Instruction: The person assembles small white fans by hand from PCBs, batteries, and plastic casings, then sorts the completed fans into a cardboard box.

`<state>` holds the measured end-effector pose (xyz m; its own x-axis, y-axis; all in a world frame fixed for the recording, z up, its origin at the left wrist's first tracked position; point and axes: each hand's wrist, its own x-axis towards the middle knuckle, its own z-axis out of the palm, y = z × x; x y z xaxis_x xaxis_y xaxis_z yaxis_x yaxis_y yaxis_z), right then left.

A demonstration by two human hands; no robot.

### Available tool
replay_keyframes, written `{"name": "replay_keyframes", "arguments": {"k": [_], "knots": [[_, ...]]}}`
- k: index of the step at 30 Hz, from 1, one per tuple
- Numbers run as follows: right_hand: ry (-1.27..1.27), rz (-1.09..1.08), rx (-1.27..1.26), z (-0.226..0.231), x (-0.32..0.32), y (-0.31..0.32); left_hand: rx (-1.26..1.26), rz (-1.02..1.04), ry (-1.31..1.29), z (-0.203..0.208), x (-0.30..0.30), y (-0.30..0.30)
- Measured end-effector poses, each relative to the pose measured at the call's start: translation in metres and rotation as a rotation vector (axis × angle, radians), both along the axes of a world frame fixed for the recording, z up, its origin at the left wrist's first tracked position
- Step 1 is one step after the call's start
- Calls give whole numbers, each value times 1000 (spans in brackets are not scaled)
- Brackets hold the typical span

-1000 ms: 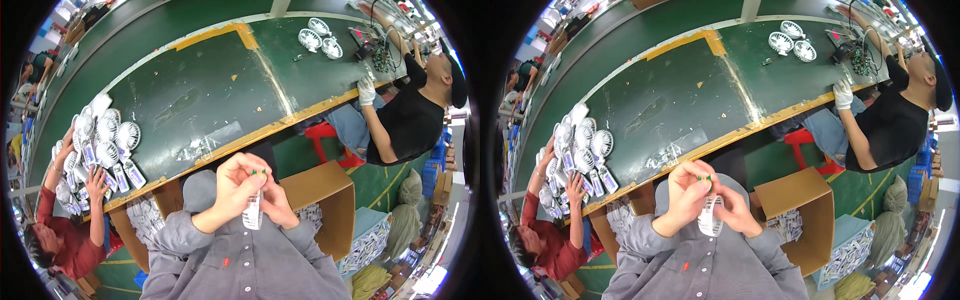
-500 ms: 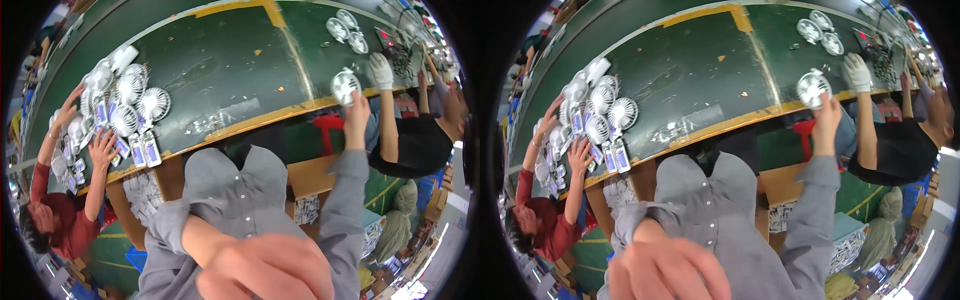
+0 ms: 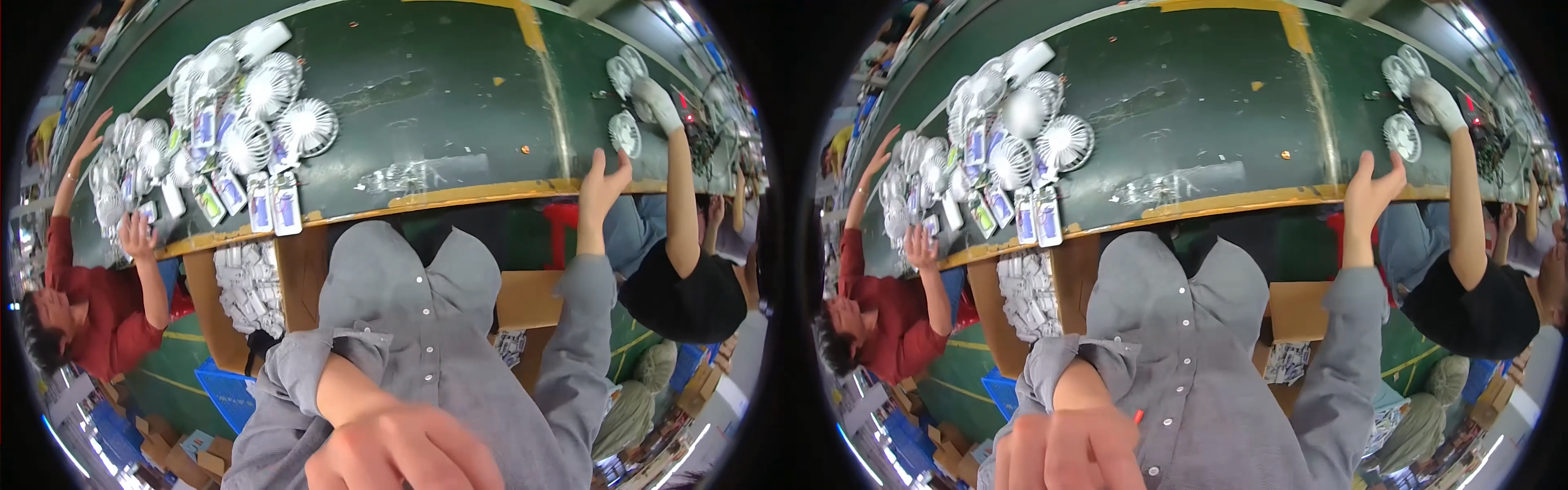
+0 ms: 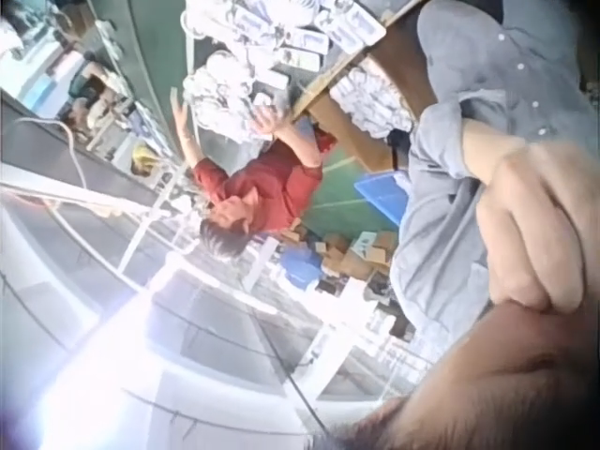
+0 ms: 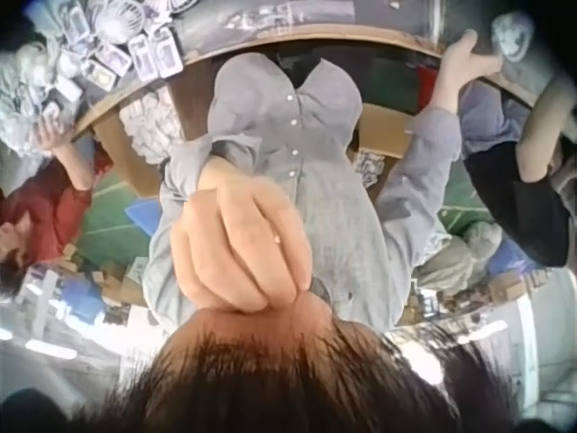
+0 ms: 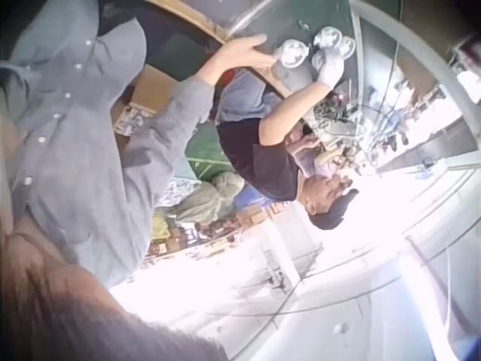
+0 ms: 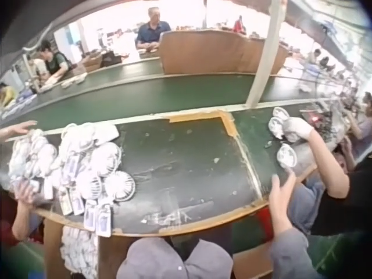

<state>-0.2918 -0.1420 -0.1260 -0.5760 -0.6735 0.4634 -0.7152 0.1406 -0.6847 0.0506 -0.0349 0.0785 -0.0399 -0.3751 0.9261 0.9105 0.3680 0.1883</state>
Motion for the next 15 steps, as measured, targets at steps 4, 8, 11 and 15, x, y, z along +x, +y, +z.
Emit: {"name": "replay_keyframes", "arguments": {"k": [4,8,11,15], "knots": [[-260,321,-13,20,84,52,407,793,-345,-38,21,0],[-296,500,57,26,127,93,445,1477,-1368,-113,116,-52],[-200,635,106,33,157,101,372,1601,-1747,-143,144,-62],[-179,749,149,42,187,107,319,1581,-1811,-166,156,-77]]}}
